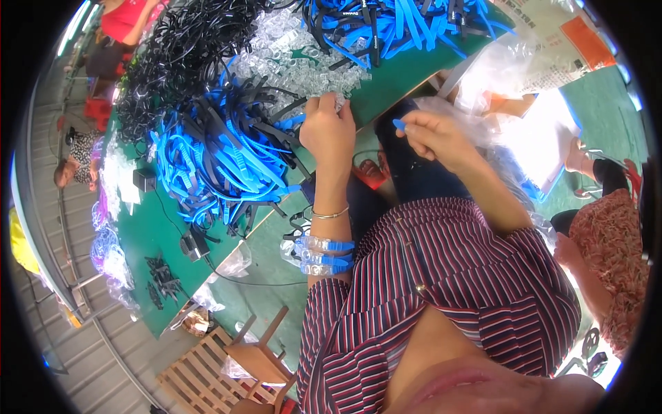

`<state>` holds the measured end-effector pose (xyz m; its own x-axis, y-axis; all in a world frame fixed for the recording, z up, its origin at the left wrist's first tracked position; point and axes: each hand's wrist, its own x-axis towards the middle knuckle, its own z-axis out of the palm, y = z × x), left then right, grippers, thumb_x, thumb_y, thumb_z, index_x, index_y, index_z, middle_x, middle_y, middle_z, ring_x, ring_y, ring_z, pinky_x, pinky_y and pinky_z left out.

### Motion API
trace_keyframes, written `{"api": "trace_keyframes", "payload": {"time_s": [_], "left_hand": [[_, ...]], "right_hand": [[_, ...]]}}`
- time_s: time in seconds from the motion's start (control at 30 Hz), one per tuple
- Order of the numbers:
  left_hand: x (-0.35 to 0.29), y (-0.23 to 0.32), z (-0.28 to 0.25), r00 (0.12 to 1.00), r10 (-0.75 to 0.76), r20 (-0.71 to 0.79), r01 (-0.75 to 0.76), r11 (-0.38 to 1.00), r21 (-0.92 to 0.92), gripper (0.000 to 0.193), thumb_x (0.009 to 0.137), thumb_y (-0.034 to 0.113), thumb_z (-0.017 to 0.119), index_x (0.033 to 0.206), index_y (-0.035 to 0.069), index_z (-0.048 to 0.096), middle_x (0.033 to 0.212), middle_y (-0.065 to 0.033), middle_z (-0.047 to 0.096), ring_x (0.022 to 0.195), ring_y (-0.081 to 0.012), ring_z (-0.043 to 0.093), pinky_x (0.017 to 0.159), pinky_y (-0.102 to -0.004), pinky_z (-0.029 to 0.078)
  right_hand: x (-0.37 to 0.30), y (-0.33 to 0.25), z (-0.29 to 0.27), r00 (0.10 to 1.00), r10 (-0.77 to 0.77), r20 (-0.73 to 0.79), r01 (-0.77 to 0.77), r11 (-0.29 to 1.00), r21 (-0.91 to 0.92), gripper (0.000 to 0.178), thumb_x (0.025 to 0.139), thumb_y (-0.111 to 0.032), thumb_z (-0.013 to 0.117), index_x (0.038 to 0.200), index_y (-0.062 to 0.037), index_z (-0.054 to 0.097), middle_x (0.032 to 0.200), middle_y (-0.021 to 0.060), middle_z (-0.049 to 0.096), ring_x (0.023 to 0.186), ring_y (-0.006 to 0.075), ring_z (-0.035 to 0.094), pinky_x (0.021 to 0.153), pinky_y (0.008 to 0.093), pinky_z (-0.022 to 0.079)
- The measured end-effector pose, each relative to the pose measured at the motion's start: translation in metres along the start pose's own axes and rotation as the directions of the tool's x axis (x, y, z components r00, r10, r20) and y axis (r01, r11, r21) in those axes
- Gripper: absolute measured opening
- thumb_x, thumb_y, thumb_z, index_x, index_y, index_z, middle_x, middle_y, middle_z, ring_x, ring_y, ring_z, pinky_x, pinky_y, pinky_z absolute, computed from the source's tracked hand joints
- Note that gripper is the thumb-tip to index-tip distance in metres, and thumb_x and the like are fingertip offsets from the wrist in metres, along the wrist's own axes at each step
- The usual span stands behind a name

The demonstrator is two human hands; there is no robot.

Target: The person assembles small plastic clips onto blue and black fabric straps by hand at a factory workbench.

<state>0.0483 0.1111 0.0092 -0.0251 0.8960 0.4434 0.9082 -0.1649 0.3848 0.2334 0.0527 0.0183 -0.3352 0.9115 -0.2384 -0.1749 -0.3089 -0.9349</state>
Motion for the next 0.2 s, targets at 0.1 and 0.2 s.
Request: {"api": "trace_keyframes", "payload": {"time_s": [0.1, 0.2], "left_hand": [[-0.002, -0.003, 0.001, 1.0, 0.026, -0.013, -0.027, 0.999, -0.029, 0.013, 0.068, 0.015, 0.065, 0.078, 0.009, 0.061, 0.077, -0.0099, 0.057, 0.062, -0.0313, 0.057, 0.053, -0.039, 0.046], [-0.003, -0.011, -0.003, 0.998, 0.058, 0.035, -0.053, 0.99, -0.133, 0.016, 0.067, 0.015, 0.068, 0.08, 0.007, 0.062, 0.077, -0.01, 0.058, 0.068, -0.0291, 0.059, 0.058, -0.0363, 0.046]], "right_hand": [[0.0, 0.0, -0.001, 1.0, -0.005, 0.007, 0.005, 1.0, 0.014, 0.018, 0.091, -0.017, 0.045, 0.092, -0.0006, 0.053, 0.056, -0.0021, 0.041, 0.045, 0.0033, 0.035, 0.042, 0.0162, 0.025], [-0.001, 0.004, -0.004, 1.0, -0.025, 0.006, 0.025, 0.999, 0.025, 0.019, 0.09, -0.017, 0.046, 0.091, -0.0006, 0.055, 0.055, -0.0027, 0.04, 0.045, 0.0029, 0.035, 0.04, 0.0166, 0.027]]}}
